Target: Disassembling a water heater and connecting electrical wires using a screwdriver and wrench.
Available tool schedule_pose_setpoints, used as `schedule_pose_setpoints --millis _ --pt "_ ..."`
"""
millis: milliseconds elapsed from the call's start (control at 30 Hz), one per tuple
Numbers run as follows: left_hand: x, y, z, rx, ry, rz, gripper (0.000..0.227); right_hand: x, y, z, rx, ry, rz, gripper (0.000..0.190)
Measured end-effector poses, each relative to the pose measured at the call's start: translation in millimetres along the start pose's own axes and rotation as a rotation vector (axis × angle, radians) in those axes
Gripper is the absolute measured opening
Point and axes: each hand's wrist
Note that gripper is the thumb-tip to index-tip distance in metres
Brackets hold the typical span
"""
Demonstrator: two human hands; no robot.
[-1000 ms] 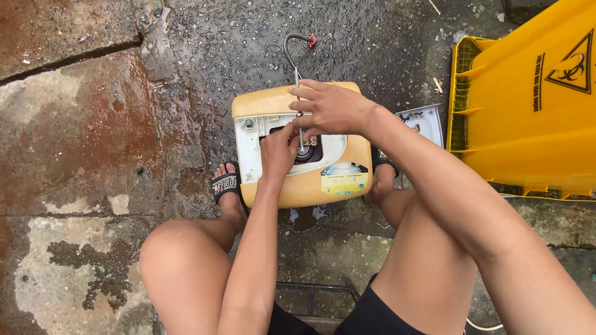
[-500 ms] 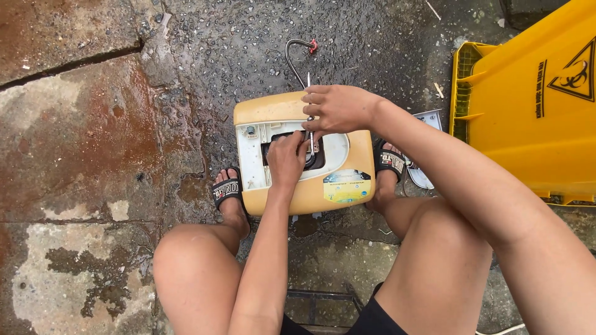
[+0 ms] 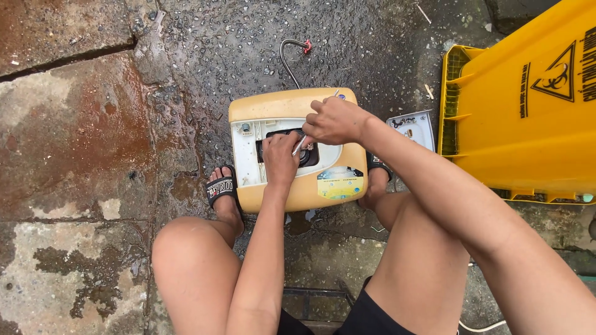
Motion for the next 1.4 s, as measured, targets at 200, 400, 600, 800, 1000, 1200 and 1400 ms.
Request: schedule_pose_setpoints --millis 200,400,600,800,1000,1200,1400 --pt "5 -3 6 -0.034 0.037 0.029 0.014 -5 2 -44 0.029 0.244 -0.238 0.048" --pt "11 -13 11 -0.099 0.05 0.033 0.009 -19 1 -67 -0.007 0.389 -0.318 0.029" --pt "8 -8 3 -0.026 0.009 -0.012 0.01 -16 -52 -35 -0.15 0.368 -0.269 0.036" --pt "-10 -32 12 0.014 0.027 -0.074 0.009 -6 -57 -3 -0.125 0.269 0.138 0.05" --pt "-10 -33 4 0.087 -0.067 -0.103 0.002 -14 -69 14 -0.198 0.155 0.141 0.048" --pt "-15 -28 2 0.155 -0.155 -0.108 0.004 -18 -50 21 -0.244 0.123 0.157 0.048" --pt "-14 -25 5 0.153 -0.17 -0.111 0.007 -15 -43 23 -0.266 0.106 0.056 0.044"
Point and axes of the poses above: each hand's wrist, its own x-axis away from the middle knuckle, its own y-axis out of the palm, z = x × y, and after that the axes turned 11 degrees about x, right-handed
